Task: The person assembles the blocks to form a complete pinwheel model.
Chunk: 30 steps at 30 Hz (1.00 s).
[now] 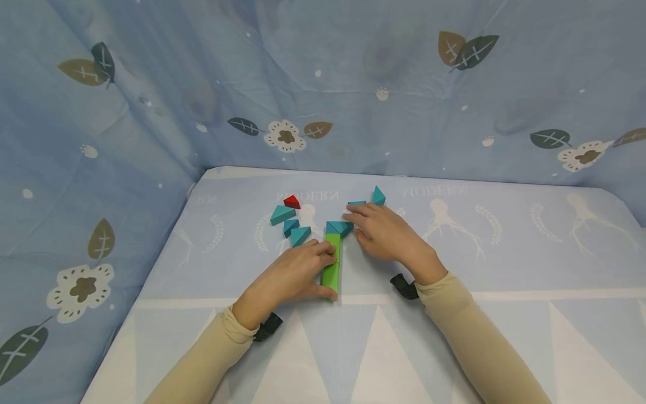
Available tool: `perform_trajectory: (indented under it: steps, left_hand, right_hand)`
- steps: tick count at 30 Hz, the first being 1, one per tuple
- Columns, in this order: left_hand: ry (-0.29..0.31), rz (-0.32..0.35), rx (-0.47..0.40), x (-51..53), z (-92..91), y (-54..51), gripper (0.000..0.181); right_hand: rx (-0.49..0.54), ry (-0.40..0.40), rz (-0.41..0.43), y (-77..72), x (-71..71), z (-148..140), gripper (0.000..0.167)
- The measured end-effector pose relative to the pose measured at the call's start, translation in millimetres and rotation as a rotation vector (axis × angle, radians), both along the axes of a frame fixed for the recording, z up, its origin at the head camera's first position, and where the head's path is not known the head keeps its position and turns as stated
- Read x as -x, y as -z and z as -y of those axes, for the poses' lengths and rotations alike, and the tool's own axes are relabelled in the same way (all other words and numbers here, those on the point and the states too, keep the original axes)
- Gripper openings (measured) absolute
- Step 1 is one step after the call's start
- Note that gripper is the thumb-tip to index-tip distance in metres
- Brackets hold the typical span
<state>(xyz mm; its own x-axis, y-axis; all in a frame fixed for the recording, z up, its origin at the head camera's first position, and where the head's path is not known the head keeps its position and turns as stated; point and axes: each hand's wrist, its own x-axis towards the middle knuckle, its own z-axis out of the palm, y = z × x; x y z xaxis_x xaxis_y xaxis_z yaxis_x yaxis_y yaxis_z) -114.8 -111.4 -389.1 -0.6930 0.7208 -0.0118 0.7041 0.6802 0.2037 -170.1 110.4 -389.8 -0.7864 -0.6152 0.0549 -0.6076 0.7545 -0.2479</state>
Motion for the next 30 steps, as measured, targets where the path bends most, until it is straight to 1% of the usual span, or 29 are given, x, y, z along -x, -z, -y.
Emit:
perform_trajectory:
  steps: [5, 10, 14, 23, 26, 30]
  left_hand:
    - [-0.003, 0.002, -0.003, 0.5, 0.0, -0.6, 0.071]
    - [0.003, -0.008, -0.006, 0.8, 0.3, -0.2, 0.071]
    - [0.011, -0.02, -0.008, 0.7, 0.2, 0.6, 0.071]
    - [0.013, -0.021, -0.009, 0.2, 0.1, 1.3, 0.071]
    - [0.013, -0.02, -0.011, -0.1, 0.1, 1.6, 0.071]
    - [0.011, -0.022, -0.015, -0.4, 0.5, 2.2, 0.071]
  right_hand:
    - [-0.02, 0.085, 0.006, 2.0, 7.1, -8, 0.045]
    - [-0.012, 0.123, 0.027, 5.8, 11.3, -11, 0.046]
    - [-0.016, 0.128, 0.034, 9.6, 11.7, -12, 0.045]
    - [-0.021, 0.123, -0.003, 14.3, 12.4, -13, 0.047]
    - [-0.025, 0.121, 0.008, 15.1, 11.9, -13, 0.048]
    - [-0.003, 0.104, 0.021, 16.4, 11.1, -12, 0.05]
